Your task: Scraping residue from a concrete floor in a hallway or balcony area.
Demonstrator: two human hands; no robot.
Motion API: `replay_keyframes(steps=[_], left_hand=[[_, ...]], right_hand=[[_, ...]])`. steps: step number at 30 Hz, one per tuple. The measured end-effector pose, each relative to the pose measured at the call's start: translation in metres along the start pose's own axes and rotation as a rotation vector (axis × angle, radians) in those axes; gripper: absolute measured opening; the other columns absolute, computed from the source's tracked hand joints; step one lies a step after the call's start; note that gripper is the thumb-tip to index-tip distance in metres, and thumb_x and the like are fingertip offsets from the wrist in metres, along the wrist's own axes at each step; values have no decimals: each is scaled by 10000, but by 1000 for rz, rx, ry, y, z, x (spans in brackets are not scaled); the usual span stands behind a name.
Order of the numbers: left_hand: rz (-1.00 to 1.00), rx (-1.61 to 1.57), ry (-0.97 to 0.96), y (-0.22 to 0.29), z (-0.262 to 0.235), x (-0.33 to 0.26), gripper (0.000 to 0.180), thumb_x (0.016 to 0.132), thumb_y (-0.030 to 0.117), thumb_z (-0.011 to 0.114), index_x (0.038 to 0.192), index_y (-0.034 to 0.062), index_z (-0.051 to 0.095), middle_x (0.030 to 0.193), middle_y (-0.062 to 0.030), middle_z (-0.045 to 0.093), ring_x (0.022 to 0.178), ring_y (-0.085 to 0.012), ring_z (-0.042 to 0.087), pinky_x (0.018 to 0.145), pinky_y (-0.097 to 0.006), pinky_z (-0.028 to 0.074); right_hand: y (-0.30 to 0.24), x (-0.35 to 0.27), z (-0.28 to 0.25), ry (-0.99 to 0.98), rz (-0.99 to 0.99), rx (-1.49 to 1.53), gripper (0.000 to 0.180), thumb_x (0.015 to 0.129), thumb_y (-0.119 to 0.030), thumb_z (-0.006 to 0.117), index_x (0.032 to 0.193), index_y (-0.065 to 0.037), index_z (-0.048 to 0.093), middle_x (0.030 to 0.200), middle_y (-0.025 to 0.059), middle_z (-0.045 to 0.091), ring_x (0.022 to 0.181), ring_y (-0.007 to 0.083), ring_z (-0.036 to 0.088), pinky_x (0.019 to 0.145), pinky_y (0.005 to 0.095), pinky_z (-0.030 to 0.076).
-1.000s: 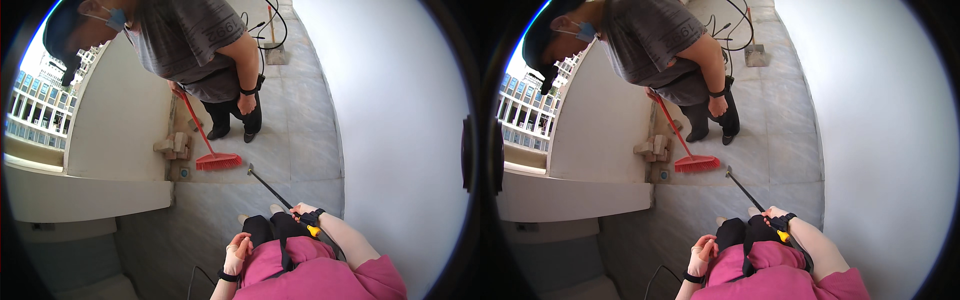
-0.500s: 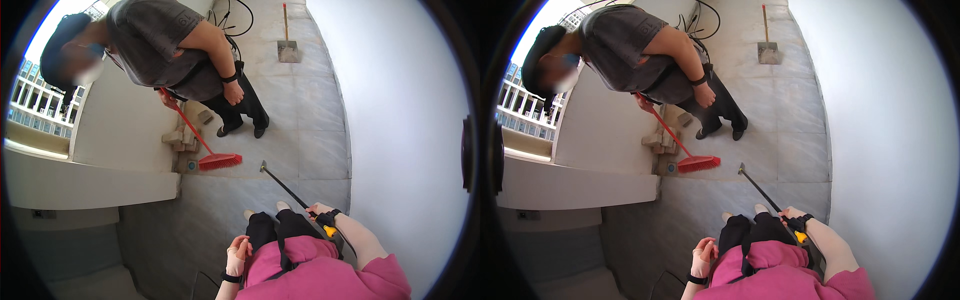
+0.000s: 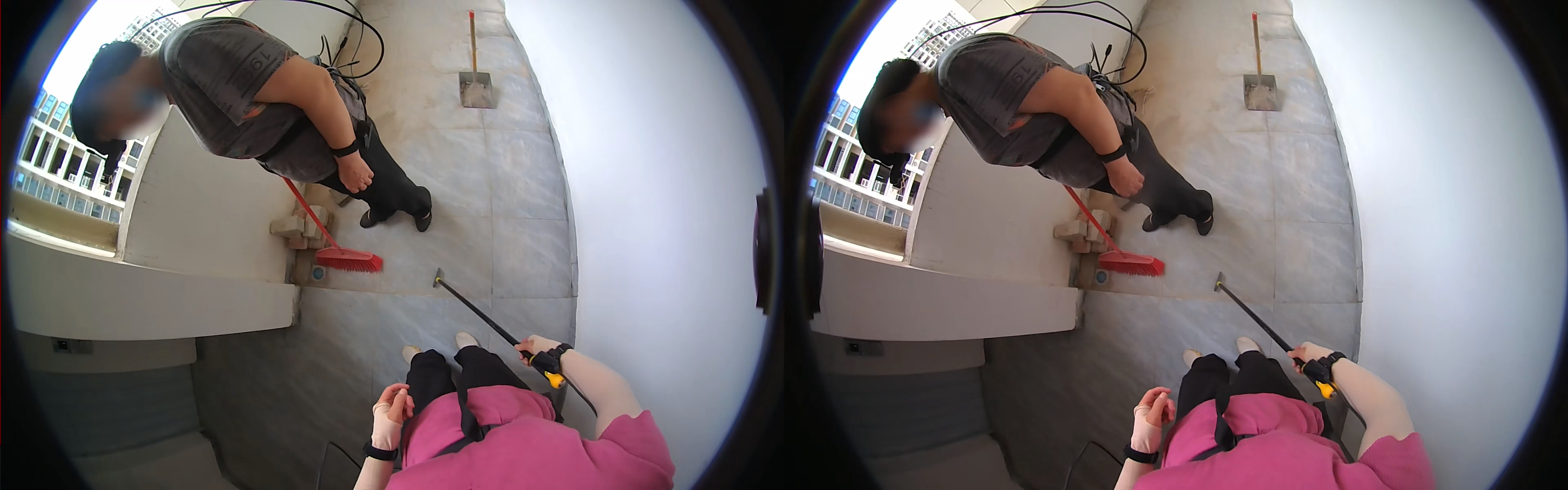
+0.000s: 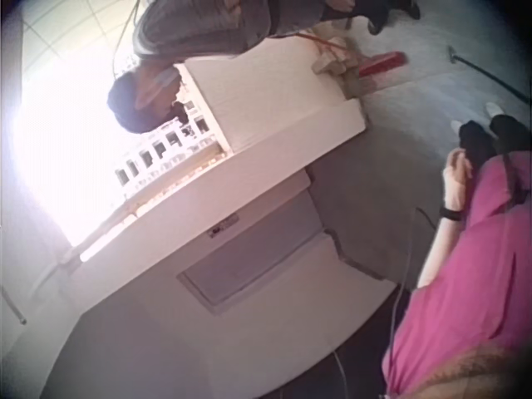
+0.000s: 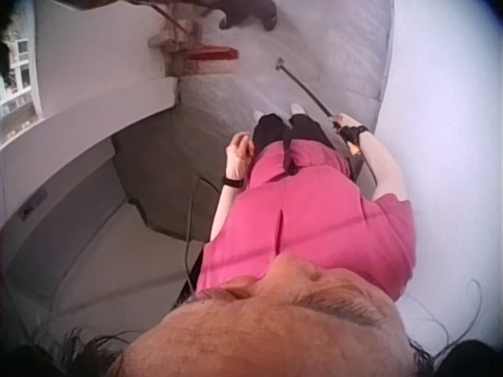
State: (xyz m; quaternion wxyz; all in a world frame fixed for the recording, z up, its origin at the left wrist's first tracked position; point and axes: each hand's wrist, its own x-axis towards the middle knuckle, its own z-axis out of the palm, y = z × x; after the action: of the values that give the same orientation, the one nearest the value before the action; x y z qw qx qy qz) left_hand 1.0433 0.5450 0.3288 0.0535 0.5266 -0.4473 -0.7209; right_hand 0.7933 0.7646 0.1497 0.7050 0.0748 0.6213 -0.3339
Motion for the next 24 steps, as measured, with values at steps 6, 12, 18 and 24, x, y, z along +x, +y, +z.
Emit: replay_keyframes(steps=[6, 12, 18, 24], left_hand=[[-7, -9, -1, -3, -3, 3, 143, 800, 148, 444, 880, 36, 482, 574, 7, 461, 486, -52, 404, 448, -173, 295], [-32, -3, -14, -5, -5, 15, 155, 799, 148, 448, 885, 25, 487, 580, 11, 472, 473, -48, 403, 445, -172, 297], [-2, 60, -13, 2, 0, 25, 141, 798, 166, 441, 866, 49, 480, 560, 6, 462, 471, -60, 409, 435, -182, 292], [-24, 25, 7, 6, 8, 23, 141, 796, 147, 455, 873, 34, 489, 585, 3, 482, 472, -50, 407, 431, -175, 290]], right_hand=[[-10, -86, -5, -167, 146, 24, 665, 740, -204, 523, 1244, -38, 122, 756, 84, 537, 650, 190, 559, 559, 264, 460], [17, -100, -34, -19, 84, -40, 561, 731, -145, 511, 1206, -39, 232, 708, 51, 525, 528, 116, 508, 468, 222, 424], [16, -107, -51, 117, 133, -362, 450, 726, -124, 532, 1131, -55, 348, 626, 42, 504, 458, 104, 469, 403, 219, 382], [65, -103, -40, 309, 83, 57, 415, 739, -79, 518, 1122, -70, 357, 609, 50, 488, 445, 136, 442, 382, 266, 360]])
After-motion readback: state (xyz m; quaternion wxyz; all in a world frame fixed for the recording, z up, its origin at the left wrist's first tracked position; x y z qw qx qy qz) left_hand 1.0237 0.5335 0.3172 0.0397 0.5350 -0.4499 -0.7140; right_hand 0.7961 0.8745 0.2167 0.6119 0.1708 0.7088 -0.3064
